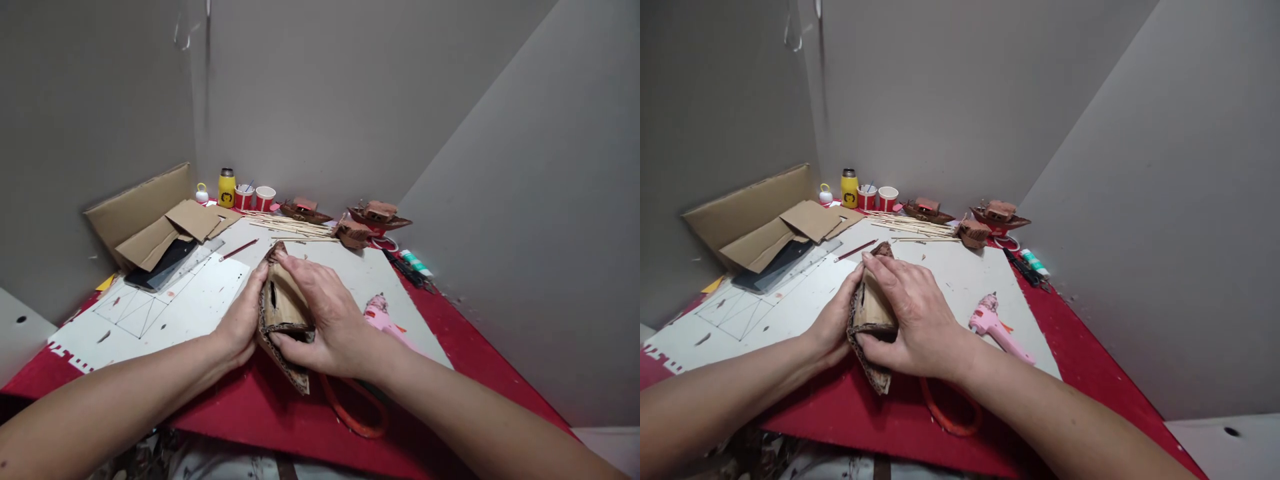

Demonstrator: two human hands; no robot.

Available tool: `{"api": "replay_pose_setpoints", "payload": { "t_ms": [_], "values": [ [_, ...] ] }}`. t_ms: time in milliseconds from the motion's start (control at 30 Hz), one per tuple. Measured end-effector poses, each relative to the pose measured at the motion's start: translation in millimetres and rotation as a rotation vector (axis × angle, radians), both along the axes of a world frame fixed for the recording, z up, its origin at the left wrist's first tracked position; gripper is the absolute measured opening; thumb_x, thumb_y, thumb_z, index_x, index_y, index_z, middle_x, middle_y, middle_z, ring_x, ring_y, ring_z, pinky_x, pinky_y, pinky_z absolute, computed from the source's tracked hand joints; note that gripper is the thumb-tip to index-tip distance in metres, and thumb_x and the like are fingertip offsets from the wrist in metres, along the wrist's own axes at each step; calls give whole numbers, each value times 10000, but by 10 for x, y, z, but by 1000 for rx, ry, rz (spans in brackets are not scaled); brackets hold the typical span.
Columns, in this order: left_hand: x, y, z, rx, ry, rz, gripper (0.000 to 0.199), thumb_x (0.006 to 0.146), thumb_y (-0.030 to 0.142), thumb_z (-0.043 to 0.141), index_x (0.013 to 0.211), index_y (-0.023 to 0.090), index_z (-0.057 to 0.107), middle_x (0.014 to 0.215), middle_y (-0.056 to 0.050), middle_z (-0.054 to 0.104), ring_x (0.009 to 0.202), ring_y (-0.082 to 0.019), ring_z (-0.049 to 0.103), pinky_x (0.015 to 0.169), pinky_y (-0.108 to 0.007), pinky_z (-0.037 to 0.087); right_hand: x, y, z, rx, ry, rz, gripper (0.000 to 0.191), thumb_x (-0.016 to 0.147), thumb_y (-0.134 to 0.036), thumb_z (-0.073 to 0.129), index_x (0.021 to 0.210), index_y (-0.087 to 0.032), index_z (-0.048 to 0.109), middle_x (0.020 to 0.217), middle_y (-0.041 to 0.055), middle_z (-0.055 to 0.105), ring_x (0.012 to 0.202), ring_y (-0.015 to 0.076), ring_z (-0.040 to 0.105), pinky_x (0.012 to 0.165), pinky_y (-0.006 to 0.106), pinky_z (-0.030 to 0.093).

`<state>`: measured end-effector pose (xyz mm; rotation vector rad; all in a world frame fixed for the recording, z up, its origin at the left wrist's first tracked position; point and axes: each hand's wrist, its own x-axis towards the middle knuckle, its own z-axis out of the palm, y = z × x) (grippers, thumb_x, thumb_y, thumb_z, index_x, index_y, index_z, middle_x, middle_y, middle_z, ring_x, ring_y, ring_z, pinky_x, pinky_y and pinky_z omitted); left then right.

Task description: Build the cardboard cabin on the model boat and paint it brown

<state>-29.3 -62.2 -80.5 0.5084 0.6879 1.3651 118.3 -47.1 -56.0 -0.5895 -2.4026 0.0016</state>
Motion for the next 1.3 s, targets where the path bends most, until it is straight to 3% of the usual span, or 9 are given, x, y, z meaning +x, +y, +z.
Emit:
{"api": "replay_pose_setpoints", "payload": {
  "t_ms": [400, 667, 833, 1133, 1300],
  "values": [
    [-8, -26, -103, 4, 97, 140, 355, 889, 457, 691, 1114, 187, 741, 1150, -56, 780, 1330, -245, 570, 1152, -324, 389, -85, -2, -30, -19, 38, 15, 924, 767, -306, 643, 1577, -232, 205, 1437, 178, 521, 1327, 334, 510, 1085, 544, 424],
    [38, 11, -59, -14, -18, -19, 345, 969, 445, 556, 1085, 182, 747, 1047, -64, 799, 1192, -261, 660, 1091, -369, 452, 40, 26, 9, -132, -4, 53, 945, 818, -344, 711, 1592, -234, 178, 1501, 174, 489, 1367, 305, 487, 1119, 493, 409],
    [21, 31, -102, 4, -17, -8, 349, 970, 445, 560, 1139, 190, 729, 1058, -58, 795, 1169, -247, 667, 1101, -354, 434, 59, -3, -11, -96, 24, 75, 889, 852, -260, 646, 1592, -257, 154, 1532, 158, 467, 1413, 296, 440, 1144, 501, 382],
    [25, 1, -120, -48, 55, 67, 349, 941, 443, 596, 1118, 171, 725, 1070, -68, 788, 1187, -254, 656, 1079, -358, 453, -12, 8, -51, -98, 45, 60, 866, 830, -268, 621, 1586, -234, 200, 1471, 165, 515, 1375, 311, 479, 1119, 510, 407],
    [22, 32, -73, -95, -5, -5, 324, 983, 397, 534, 1101, 170, 734, 1028, -61, 796, 1109, -239, 692, 1034, -335, 487, 45, 29, -48, -168, 34, 42, 866, 843, -294, 656, 1583, -239, 209, 1469, 169, 523, 1357, 306, 505, 1112, 511, 419]
  ]
}}
